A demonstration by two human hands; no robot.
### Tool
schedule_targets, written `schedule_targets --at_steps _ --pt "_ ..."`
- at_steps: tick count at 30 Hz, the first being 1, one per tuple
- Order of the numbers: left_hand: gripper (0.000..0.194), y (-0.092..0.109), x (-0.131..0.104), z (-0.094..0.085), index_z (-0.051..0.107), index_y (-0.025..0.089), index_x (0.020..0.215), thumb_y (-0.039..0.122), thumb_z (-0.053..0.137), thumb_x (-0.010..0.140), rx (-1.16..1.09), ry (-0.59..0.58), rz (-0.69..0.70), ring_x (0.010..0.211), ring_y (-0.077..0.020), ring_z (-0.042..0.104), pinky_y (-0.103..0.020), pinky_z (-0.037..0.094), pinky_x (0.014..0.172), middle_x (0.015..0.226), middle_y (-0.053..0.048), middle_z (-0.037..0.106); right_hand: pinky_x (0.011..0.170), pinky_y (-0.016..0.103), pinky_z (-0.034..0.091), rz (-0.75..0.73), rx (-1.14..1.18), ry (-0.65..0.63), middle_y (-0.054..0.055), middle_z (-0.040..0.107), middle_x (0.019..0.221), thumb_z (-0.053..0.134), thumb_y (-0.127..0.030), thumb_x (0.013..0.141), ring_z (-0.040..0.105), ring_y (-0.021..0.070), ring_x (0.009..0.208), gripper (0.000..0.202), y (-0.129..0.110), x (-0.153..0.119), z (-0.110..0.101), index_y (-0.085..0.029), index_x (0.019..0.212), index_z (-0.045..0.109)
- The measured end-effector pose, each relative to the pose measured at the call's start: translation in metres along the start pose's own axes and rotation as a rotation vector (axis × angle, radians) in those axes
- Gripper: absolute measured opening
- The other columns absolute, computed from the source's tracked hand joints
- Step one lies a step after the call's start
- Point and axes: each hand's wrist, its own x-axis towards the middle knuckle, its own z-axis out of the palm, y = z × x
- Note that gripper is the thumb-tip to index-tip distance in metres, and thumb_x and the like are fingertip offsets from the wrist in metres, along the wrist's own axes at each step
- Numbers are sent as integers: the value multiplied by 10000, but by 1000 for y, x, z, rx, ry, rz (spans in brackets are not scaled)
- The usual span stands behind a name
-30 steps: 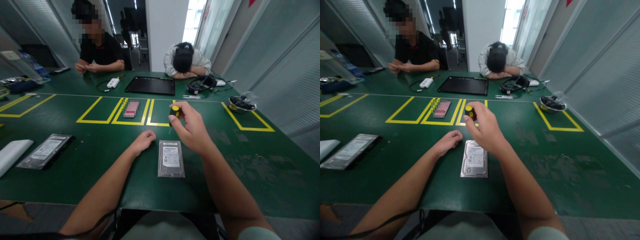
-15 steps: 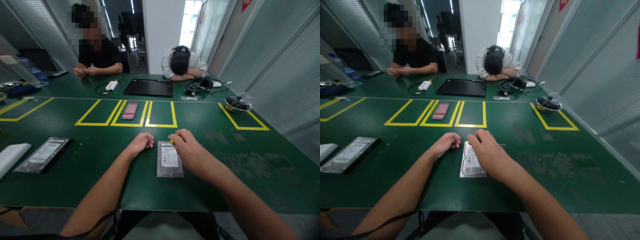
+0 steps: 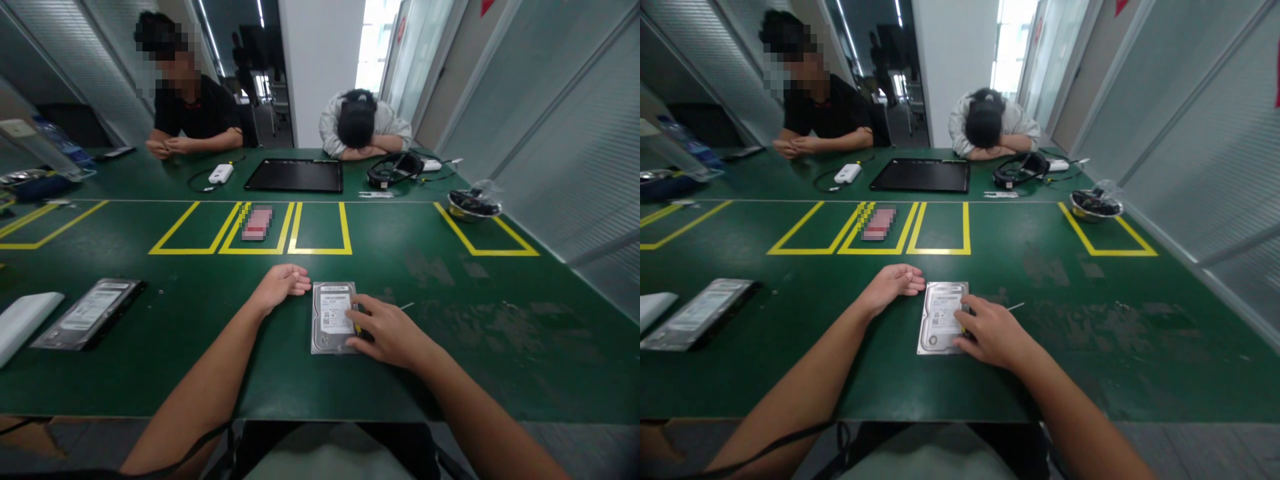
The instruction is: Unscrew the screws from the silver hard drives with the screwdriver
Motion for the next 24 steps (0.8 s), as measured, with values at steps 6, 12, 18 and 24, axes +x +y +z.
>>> schedule_targets --at_steps 6,12,18,24 --pt "130 -4 6 0 656 71 992 99 561 908 -74 116 38 768 -139 738 -201 600 676 885 -107 741 984 500 513 -19 115 -75 188 496 1418 701 -532 800 576 356 1218 642 8 -7 -3 -176 1318 568" --pt "142 -6 4 3 659 65 972 160 564 924 -115 207 69 812 -160 745 -250 616 759 875 -129 750 1065 482 460 -15 140 -111 209 461 1469 781 -464 741 520 366 1301 709 8 -7 -2 -156 1341 562" --pt "156 -8 8 5 648 61 988 42 584 848 -226 301 57 939 -176 734 -291 588 920 951 -145 747 1044 482 478 -29 131 -101 201 487 1455 770 -442 752 555 364 1257 679 5 -5 -1 -153 1333 572" --pt "197 -13 8 0 629 66 1040 47 568 853 -275 229 57 1053 -202 705 -351 525 1041 1068 -171 727 1043 491 474 -43 122 -87 216 509 1428 751 -459 765 558 364 1246 674 6 -3 2 -133 1328 574"
